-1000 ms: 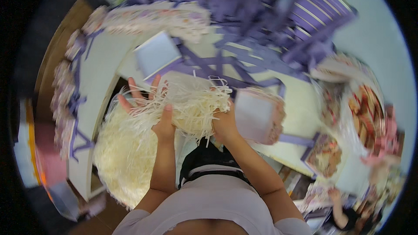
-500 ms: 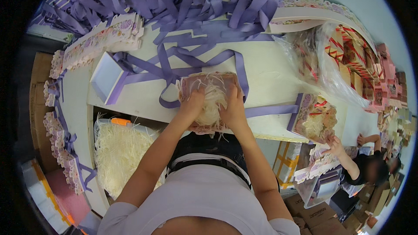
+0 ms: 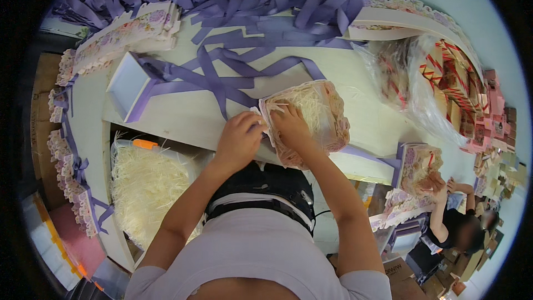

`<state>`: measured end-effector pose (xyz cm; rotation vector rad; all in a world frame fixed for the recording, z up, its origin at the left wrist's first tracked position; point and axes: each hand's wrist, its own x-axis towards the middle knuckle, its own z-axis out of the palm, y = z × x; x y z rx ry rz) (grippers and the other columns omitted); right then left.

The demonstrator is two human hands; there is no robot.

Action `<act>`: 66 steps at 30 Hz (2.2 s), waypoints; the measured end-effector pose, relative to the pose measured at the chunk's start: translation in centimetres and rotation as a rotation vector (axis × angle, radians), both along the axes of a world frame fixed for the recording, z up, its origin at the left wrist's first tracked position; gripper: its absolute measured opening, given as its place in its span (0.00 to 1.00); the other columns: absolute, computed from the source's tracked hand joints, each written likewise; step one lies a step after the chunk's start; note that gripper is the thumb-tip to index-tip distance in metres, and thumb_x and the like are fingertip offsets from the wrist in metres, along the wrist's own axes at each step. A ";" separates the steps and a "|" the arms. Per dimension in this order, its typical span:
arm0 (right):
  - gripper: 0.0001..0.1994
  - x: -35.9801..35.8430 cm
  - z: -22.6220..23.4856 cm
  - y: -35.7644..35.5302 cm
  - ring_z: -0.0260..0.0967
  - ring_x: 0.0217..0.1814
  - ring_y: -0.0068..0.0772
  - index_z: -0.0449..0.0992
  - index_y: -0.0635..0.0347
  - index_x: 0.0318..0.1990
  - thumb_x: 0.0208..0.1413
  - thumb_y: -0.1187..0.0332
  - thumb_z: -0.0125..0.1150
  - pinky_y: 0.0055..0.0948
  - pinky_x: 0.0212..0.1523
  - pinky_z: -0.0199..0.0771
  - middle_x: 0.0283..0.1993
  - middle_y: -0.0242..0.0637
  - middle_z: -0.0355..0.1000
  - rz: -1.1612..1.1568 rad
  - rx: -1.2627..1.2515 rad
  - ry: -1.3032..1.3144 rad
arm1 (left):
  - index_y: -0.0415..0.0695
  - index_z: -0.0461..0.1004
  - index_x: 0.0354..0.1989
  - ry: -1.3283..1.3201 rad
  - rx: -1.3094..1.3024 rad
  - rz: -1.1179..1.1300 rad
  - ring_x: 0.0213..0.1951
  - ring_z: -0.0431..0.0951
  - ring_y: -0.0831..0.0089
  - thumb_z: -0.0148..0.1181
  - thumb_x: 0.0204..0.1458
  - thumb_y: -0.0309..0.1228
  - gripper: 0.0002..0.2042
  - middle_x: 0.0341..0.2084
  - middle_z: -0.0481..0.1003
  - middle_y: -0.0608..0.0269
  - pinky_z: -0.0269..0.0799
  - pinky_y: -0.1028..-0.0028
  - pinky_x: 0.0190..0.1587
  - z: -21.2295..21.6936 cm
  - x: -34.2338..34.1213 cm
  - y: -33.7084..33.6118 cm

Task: The person assembles floral-patterned gift boxes by folding the cardboard sides, inserting filler material, and placing gold-wrapped boxes inside.

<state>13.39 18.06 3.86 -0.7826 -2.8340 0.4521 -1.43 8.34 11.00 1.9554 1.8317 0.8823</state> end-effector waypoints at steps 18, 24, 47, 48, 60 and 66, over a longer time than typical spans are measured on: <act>0.11 15.3 -0.3 -0.2 0.62 0.23 0.43 0.68 0.70 0.27 0.49 0.68 0.48 0.35 0.24 0.61 0.20 0.49 0.65 -0.702 -0.687 0.044 | 0.41 0.23 0.60 -0.807 -0.133 0.287 0.56 0.54 0.62 0.57 0.37 0.19 0.48 0.58 0.39 0.47 0.54 0.67 0.54 -8.2 6.5 -1.5; 0.09 12.7 2.5 -4.9 0.66 0.34 0.56 0.68 0.67 0.35 0.49 0.72 0.44 0.38 0.31 0.64 0.28 0.56 0.67 -0.781 -0.675 0.089 | 0.40 0.30 0.61 -0.939 -0.044 0.407 0.54 0.60 0.63 0.56 0.37 0.29 0.45 0.59 0.43 0.52 0.56 0.68 0.54 -7.1 4.8 -3.2; 0.21 -1.3 -1.8 -4.0 0.65 0.39 0.47 0.63 0.53 0.47 0.41 0.73 0.53 0.35 0.35 0.71 0.42 0.47 0.60 -0.048 -0.012 -0.480 | 0.41 0.68 0.40 -0.411 0.123 1.173 0.38 0.69 0.73 0.50 0.43 0.19 0.13 0.37 0.68 0.64 0.66 0.76 0.39 -10.0 -9.3 -24.0; 0.23 -1.7 -0.4 -4.5 0.65 0.40 0.47 0.61 0.51 0.49 0.42 0.73 0.53 0.36 0.36 0.71 0.43 0.47 0.59 -0.046 -0.042 -0.592 | 0.40 0.68 0.39 -0.051 0.083 1.300 0.38 0.68 0.70 0.52 0.39 0.18 0.15 0.35 0.69 0.60 0.66 0.74 0.40 -11.3 -11.0 -28.5; 0.15 -0.1 14.1 -0.2 0.68 0.37 0.30 0.67 0.62 0.44 0.46 0.80 0.50 0.24 0.38 0.67 0.41 0.39 0.69 -0.279 -0.405 0.261 | 0.46 0.69 0.42 0.246 -1.022 1.107 0.42 0.70 0.57 0.38 0.51 0.29 0.14 0.37 0.71 0.54 0.66 0.62 0.43 -15.8 -13.8 -44.2; 0.06 -7.2 14.2 -5.5 0.67 0.33 0.22 0.69 0.64 0.36 0.50 0.78 0.51 0.19 0.36 0.67 0.33 0.34 0.69 -0.155 -0.524 0.575 | 0.44 0.70 0.33 0.600 -0.491 1.149 0.26 0.73 0.57 0.46 0.41 0.21 0.10 0.24 0.72 0.53 0.69 0.63 0.29 -2.8 -16.6 -43.4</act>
